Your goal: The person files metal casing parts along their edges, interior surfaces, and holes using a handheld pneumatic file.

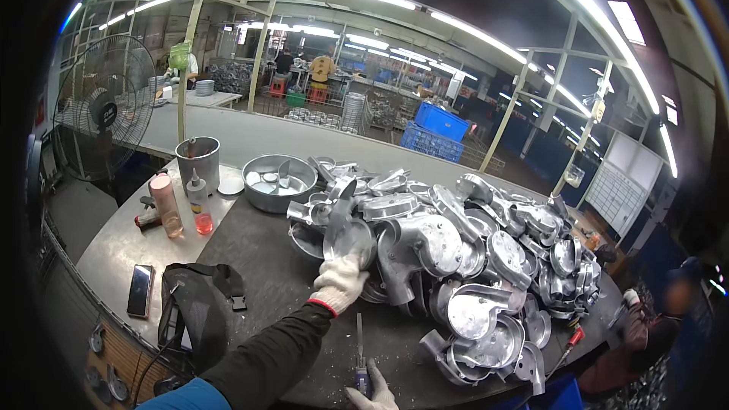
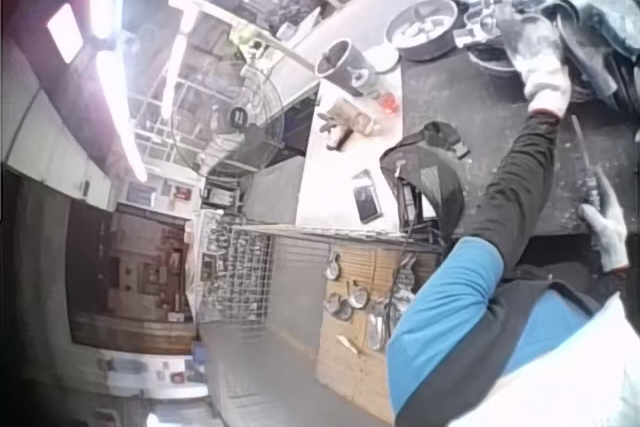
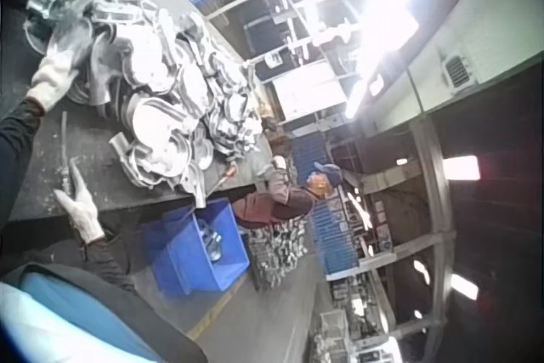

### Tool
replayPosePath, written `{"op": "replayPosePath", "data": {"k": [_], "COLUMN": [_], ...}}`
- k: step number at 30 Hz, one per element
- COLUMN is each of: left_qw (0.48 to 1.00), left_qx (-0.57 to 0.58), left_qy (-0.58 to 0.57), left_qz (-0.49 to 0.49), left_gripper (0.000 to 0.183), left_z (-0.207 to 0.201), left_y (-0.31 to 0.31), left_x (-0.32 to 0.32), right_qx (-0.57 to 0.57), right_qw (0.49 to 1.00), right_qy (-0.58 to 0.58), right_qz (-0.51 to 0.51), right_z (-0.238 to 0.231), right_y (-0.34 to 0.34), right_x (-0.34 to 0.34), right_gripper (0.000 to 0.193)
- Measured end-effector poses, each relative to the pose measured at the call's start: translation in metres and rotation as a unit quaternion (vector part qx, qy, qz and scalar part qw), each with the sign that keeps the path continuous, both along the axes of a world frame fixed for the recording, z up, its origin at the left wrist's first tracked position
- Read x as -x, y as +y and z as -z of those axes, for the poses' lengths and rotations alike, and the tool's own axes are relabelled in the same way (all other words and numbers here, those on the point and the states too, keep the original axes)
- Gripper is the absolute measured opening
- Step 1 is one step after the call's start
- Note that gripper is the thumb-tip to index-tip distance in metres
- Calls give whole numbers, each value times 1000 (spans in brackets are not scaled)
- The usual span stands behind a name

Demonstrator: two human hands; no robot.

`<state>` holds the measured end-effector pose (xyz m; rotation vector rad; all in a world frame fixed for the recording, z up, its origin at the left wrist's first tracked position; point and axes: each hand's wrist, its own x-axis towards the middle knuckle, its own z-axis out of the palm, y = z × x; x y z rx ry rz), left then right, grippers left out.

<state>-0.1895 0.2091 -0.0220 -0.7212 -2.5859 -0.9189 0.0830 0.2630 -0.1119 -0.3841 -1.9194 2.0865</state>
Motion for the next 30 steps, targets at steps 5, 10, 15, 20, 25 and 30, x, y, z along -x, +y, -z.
{"op": "replayPosePath", "data": {"k": [5, 10, 15, 20, 25, 30], "left_qw": [985, 986, 950, 985, 989, 992], "left_qx": [-57, 57, 301, 100, 6, -43], "left_qy": [113, -77, 27, 143, 91, 57], "left_qz": [114, 134, 76, -2, 117, 103], "left_gripper": [31, 20, 42, 43, 18, 18], "left_z": [31, 128, 86, 98, 127, 97], "left_y": [-91, -244, -202, -189, -217, -259], "left_x": [-82, -159, -209, -225, -219, -209], "right_qx": [50, 16, -2, 1, -36, -50], "right_qw": [998, 992, 998, 999, 973, 978], "right_qy": [-33, -125, -59, -39, -221, -200], "right_qz": [7, -6, 23, -20, -52, -34], "right_z": [-1, -18, -12, -15, -61, -59], "right_y": [1, 6, 11, 13, -3, -31], "right_x": [-14, -1, -5, -13, -68, -104], "right_gripper": [96, 97, 92, 86, 87, 82]}}
